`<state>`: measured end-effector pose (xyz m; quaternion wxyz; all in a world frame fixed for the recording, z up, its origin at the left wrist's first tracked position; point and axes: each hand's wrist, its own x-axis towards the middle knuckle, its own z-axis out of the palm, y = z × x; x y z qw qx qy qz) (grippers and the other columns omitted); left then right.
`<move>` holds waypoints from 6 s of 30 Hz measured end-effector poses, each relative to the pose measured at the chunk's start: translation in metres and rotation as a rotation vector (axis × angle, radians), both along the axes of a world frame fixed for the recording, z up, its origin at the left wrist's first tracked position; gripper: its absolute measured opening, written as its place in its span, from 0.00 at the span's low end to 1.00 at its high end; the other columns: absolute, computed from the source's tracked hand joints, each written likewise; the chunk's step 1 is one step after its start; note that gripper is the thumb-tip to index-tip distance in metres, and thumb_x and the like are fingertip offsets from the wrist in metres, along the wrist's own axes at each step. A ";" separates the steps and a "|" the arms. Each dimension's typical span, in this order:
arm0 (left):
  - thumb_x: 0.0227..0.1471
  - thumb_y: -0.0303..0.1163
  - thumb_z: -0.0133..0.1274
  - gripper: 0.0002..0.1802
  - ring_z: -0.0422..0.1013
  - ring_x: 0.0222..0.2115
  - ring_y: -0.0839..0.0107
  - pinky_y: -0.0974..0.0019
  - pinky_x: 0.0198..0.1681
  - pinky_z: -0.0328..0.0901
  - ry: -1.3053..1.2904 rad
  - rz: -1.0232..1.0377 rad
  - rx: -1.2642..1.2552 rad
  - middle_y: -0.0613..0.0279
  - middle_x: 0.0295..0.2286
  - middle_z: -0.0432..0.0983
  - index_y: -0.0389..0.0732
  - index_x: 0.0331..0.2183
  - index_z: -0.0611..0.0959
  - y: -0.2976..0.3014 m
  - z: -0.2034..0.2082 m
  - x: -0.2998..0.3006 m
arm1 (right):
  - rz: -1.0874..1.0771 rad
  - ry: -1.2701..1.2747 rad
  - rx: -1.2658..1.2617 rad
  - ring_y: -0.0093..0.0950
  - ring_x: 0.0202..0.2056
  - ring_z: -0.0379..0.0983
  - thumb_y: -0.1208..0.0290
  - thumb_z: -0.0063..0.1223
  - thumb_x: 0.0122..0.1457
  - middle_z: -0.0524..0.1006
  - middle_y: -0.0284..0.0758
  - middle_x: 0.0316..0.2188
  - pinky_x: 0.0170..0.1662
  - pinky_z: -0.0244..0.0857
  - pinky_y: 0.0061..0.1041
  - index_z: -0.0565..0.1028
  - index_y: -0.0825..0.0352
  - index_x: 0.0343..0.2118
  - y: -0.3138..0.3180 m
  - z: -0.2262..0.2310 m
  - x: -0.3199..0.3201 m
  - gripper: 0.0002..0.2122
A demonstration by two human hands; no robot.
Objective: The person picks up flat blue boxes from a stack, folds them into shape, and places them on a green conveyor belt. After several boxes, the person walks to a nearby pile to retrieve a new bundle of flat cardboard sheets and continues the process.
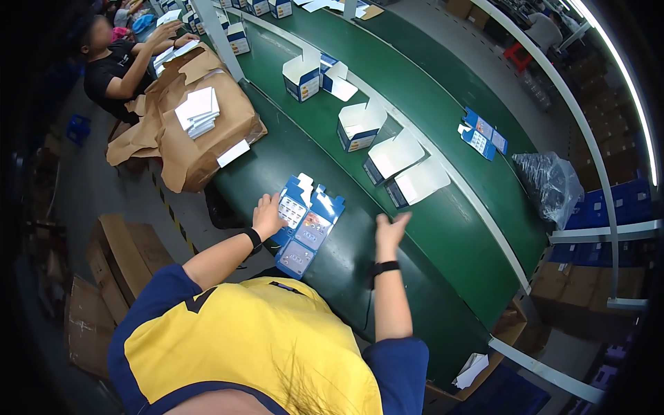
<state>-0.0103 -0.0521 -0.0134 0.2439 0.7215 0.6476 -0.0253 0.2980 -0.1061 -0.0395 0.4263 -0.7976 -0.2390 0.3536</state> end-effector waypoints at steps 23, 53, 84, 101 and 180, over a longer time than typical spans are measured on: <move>0.49 0.43 0.56 0.25 0.67 0.33 0.75 0.70 0.39 0.62 -1.431 0.107 -0.484 0.65 0.33 0.71 0.37 0.43 0.71 0.014 0.130 0.070 | 0.417 0.153 0.490 0.30 0.47 0.67 0.63 0.62 0.49 0.68 0.42 0.48 0.50 0.60 0.25 0.43 0.65 0.62 -0.066 0.160 -0.118 0.44; 0.28 0.29 0.68 0.53 0.59 0.48 0.49 0.59 0.48 0.62 -1.170 -0.915 0.322 0.47 0.47 0.56 0.42 0.57 0.57 -0.032 0.168 0.103 | 0.173 0.521 0.779 0.30 0.56 0.57 0.68 0.69 0.39 0.56 0.39 0.57 0.57 0.52 0.29 0.48 0.68 0.61 -0.111 0.238 -0.059 0.47; 0.26 0.40 0.72 0.53 0.58 0.51 0.48 0.46 0.53 0.54 -1.001 -1.109 0.330 0.47 0.50 0.56 0.51 0.53 0.59 -0.031 0.203 0.100 | 0.461 -0.078 0.541 0.31 0.50 0.66 0.71 0.61 0.48 0.69 0.42 0.51 0.53 0.58 0.29 0.65 0.64 0.54 -0.088 0.223 -0.050 0.29; 0.29 0.47 0.69 0.53 0.55 0.53 0.48 0.55 0.53 0.56 -1.102 -1.004 0.046 0.44 0.52 0.55 0.45 0.55 0.59 -0.032 0.202 0.102 | 0.190 0.557 0.658 0.29 0.46 0.70 0.67 0.49 0.59 0.72 0.46 0.45 0.47 0.64 0.23 0.62 0.68 0.55 -0.096 0.224 -0.052 0.22; 0.38 0.44 0.62 0.33 0.63 0.45 0.59 0.58 0.47 0.60 -0.241 0.074 0.009 0.53 0.40 0.67 0.36 0.43 0.70 0.010 0.025 0.024 | 0.206 0.495 0.213 0.32 0.58 0.55 0.76 0.56 0.49 0.50 0.49 0.60 0.58 0.49 0.28 0.37 0.72 0.61 -0.050 0.052 -0.133 0.43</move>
